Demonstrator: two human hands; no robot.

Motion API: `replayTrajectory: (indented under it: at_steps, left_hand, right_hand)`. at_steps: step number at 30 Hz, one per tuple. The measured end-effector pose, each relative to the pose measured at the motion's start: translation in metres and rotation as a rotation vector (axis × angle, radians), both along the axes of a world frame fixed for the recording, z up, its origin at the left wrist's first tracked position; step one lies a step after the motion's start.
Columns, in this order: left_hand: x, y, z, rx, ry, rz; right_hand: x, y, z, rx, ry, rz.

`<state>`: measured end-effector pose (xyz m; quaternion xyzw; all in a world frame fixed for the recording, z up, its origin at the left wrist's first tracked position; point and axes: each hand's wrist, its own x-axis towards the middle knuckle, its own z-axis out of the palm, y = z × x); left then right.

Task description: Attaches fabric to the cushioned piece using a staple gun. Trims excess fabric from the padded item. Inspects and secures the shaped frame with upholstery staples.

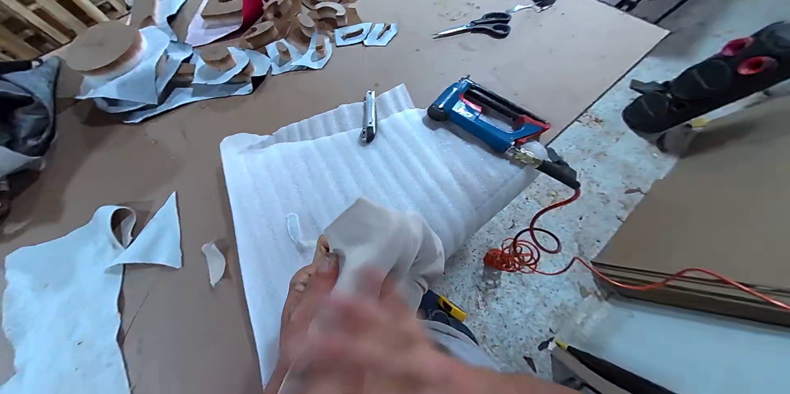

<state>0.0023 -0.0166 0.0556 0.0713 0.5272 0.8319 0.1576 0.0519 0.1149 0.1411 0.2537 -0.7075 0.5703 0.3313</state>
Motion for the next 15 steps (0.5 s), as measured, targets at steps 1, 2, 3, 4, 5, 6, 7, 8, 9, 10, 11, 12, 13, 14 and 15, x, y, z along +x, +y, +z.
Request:
replayTrajectory:
  at_steps: [1,2,3,4,5,6,7,8,9,10,11,12,13,14,15]
  left_hand:
    - [0.0,0.0,0.012,-0.003,0.01,0.016]
    - [-0.003,0.0,0.027,-0.002,0.01,0.028]
    - [-0.008,-0.001,0.04,0.007,0.0,0.016]
    - [-0.007,0.0,0.05,0.014,-0.028,0.007]
    - [-0.005,0.003,0.055,0.004,-0.05,0.014]
    - [-0.004,0.006,0.057,0.002,-0.065,0.027]
    - [-0.003,0.009,0.059,-0.004,-0.086,0.066]
    - [-0.003,0.009,0.06,0.017,-0.099,0.093]
    - [-0.002,0.007,0.058,0.048,-0.093,0.095]
    - [-0.002,0.004,0.057,0.068,-0.086,0.094]
    - [-0.002,0.002,0.055,0.069,-0.087,0.1]
    - [-0.003,0.0,0.054,0.056,-0.092,0.097]
    - [-0.004,-0.001,0.051,0.049,-0.091,0.09]
    - [-0.004,-0.002,0.046,0.063,-0.098,0.085]
    - [-0.004,-0.004,0.037,0.123,-0.101,0.056]
  right_hand:
    - [-0.005,0.023,-0.02,0.027,-0.017,-0.211]
    - [-0.015,0.044,-0.042,0.097,-0.07,-0.384]
    - [-0.027,0.055,-0.059,0.183,-0.159,-0.483]
    - [-0.034,0.054,-0.069,0.244,-0.251,-0.516]
    - [-0.036,0.043,-0.072,0.273,-0.313,-0.526]
    - [-0.039,0.029,-0.069,0.282,-0.339,-0.533]
    - [-0.04,0.016,-0.061,0.282,-0.351,-0.524]
    - [-0.04,0.005,-0.053,0.273,-0.351,-0.498]
    - [-0.038,-0.004,-0.047,0.263,-0.354,-0.472]
    - [-0.037,-0.009,-0.043,0.261,-0.352,-0.451]
    - [-0.036,-0.013,-0.039,0.274,-0.345,-0.439]
    - [-0.034,-0.016,-0.035,0.304,-0.34,-0.432]
    - [-0.032,-0.02,-0.03,0.344,-0.328,-0.427]
    - [-0.029,-0.024,-0.026,0.388,-0.305,-0.407]
    - [-0.025,-0.029,-0.021,0.443,-0.268,-0.377]
